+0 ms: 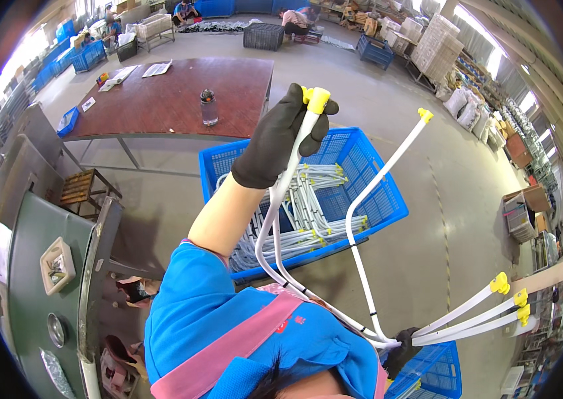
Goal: The person picks up white metal frame components from a blue crate, attaches yellow plastic caps to the ends using a machine, and returns the finished pieces to the crate. The process is repeated multiple times with consistent handling of the components.
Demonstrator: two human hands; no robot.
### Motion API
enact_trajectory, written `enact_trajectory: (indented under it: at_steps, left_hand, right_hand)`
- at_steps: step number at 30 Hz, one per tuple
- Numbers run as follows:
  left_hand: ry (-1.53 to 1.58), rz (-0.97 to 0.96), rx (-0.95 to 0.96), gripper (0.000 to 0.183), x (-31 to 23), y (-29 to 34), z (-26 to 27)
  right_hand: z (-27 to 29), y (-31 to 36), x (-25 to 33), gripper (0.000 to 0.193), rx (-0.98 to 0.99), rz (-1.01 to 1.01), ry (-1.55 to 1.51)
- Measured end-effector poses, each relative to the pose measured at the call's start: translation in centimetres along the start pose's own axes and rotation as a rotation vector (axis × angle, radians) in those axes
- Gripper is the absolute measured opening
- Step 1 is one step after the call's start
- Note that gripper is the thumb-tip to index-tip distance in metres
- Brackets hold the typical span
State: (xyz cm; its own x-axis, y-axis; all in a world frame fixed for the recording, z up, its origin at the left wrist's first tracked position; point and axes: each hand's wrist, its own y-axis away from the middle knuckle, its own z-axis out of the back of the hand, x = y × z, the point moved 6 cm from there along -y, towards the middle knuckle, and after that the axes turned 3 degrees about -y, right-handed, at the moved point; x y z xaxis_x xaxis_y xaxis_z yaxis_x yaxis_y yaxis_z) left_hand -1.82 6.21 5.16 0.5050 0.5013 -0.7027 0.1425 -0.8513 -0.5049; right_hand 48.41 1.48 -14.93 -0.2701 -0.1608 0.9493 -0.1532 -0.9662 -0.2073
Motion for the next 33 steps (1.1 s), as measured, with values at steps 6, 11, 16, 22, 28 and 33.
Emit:
enact_trajectory:
  at_steps: [6, 11, 16, 22, 28, 33]
  left_hand:
    - [0.048, 0.005, -0.057, 0.053, 0.2, 0.0, 0.1]
    - [0.013, 0.042, -0.023, 0.052, 0.9, -0.3, 1.4]
    - [0.042, 0.049, 0.055, 0.053, 0.7, -0.4, 1.2]
    - [-0.811, -0.490, -0.415, 0.038, 0.8, 4.0, 2.1]
    - [-0.706, -0.427, -0.598, 0.026, 1.1, 10.9, 7.2]
    - [-1.091, -0.567, -0.567, 0.034, -2.0, 13.3, 6.9]
  right_hand:
    - [-0.2, -0.1, -0.1, 0.013, -0.167, 0.000, -0.126]
    - [-0.4, 0.1, -0.1, 0.010, -0.010, -0.090, -0.146]
    - [0.2, 0.3, 0.0, 0.011, 0.006, 0.046, -0.003]
    - [0.0, 0.3, -0.9, 0.024, 0.068, -0.047, -0.206]
    - [-0.9, 0.9, 2.6, 0.019, 0.041, -0.056, -0.110]
    - [-2.0, 0.6, 4.5, 0.015, -0.019, -0.108, -0.228]
